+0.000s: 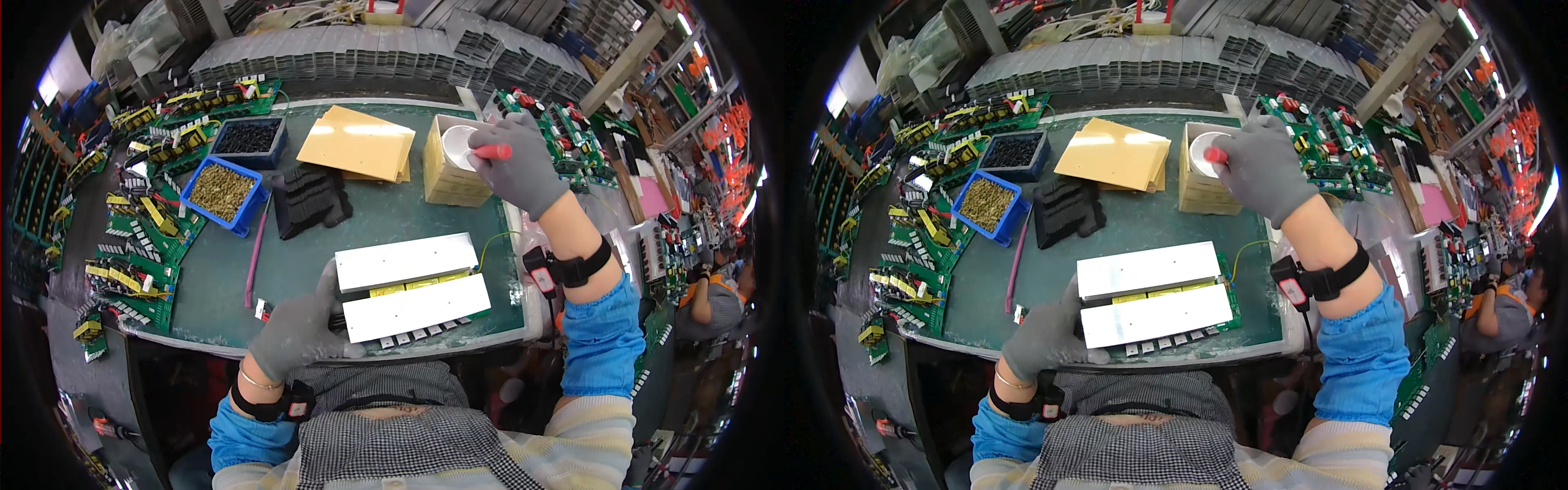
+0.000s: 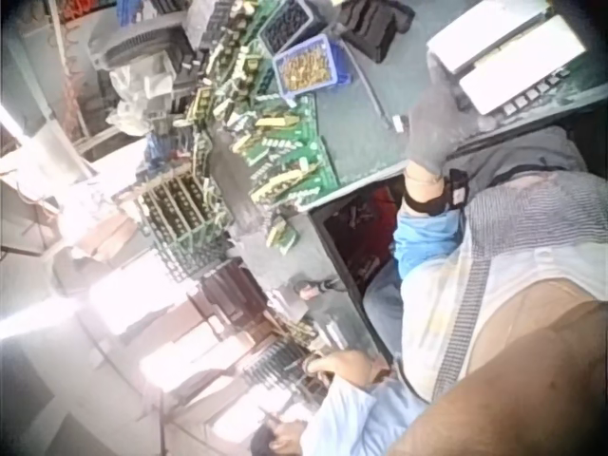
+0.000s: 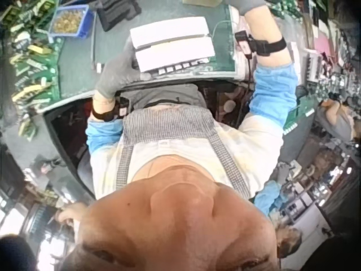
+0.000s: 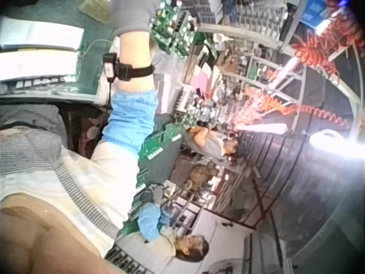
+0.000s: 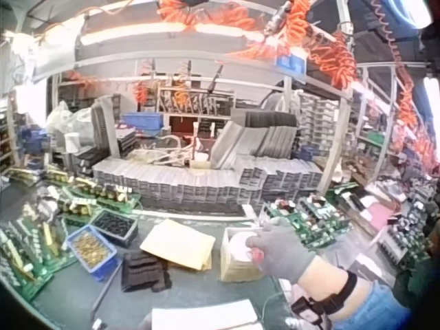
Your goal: Assemble circuit boards into metal enclosures using thermal paste, thermal pads, and a powered screwdriver.
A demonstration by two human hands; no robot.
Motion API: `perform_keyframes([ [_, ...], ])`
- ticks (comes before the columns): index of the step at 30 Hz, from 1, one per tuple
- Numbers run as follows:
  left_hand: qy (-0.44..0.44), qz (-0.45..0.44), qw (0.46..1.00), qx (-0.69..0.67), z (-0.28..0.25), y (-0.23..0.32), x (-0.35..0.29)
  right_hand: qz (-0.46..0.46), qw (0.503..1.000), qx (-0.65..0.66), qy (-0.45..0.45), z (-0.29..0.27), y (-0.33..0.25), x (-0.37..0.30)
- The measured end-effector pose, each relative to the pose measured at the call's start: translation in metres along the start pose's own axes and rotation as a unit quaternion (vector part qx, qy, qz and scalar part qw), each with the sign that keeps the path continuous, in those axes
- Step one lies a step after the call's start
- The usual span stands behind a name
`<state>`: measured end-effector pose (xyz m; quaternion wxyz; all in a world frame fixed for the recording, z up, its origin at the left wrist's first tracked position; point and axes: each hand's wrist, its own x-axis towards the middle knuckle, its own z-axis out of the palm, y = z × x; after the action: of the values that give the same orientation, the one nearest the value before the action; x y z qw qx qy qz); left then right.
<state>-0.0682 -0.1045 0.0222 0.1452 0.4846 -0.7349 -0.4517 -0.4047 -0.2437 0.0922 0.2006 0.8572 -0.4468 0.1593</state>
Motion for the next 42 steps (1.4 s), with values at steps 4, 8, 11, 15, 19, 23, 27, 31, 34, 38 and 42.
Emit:
perform_keyframes([
  [4,-0.01,0.045,0.999,-0.008,-0.001,-0.001,0.002,-0.046,0.996,-0.022,0.067,-0.022,-0.011,-0.012],
  [8,-0.018,0.062,0.998,-0.026,0.003,-0.008,0.005,-0.047,0.991,0.066,0.106,-0.058,-0.017,-0.022],
  [11,0.03,0.078,0.992,0.098,0.005,-0.008,0.005,0.072,0.962,0.221,0.141,-0.094,-0.031,-0.041],
  [15,0.091,0.128,0.963,0.219,0.008,-0.005,-0.001,0.272,0.81,0.471,0.217,-0.129,-0.056,-0.055],
  [19,0.161,0.243,0.924,0.246,0.02,-0.007,-0.008,0.274,0.729,0.61,0.144,-0.131,-0.067,-0.056],
  [23,0.219,0.311,0.889,0.253,0.032,-0.02,-0.013,0.316,0.703,0.637,0.016,-0.116,-0.089,-0.043],
  [27,0.225,0.317,0.887,0.25,0.033,-0.016,-0.015,0.301,0.693,0.654,-0.049,-0.109,-0.099,-0.033],
  [31,0.232,0.322,0.885,0.242,0.034,-0.019,-0.015,0.313,0.69,0.649,-0.067,-0.111,-0.112,-0.023],
  [34,0.237,0.327,0.883,0.241,0.035,-0.021,-0.014,0.302,0.699,0.643,-0.084,-0.109,-0.115,-0.02],
  [38,0.226,0.317,0.885,0.254,0.034,-0.02,-0.016,0.282,0.716,0.626,-0.131,-0.11,-0.114,-0.014],
  [42,0.217,0.312,0.889,0.255,0.034,-0.018,-0.016,0.263,0.727,0.615,-0.154,-0.113,-0.109,-0.009],
])
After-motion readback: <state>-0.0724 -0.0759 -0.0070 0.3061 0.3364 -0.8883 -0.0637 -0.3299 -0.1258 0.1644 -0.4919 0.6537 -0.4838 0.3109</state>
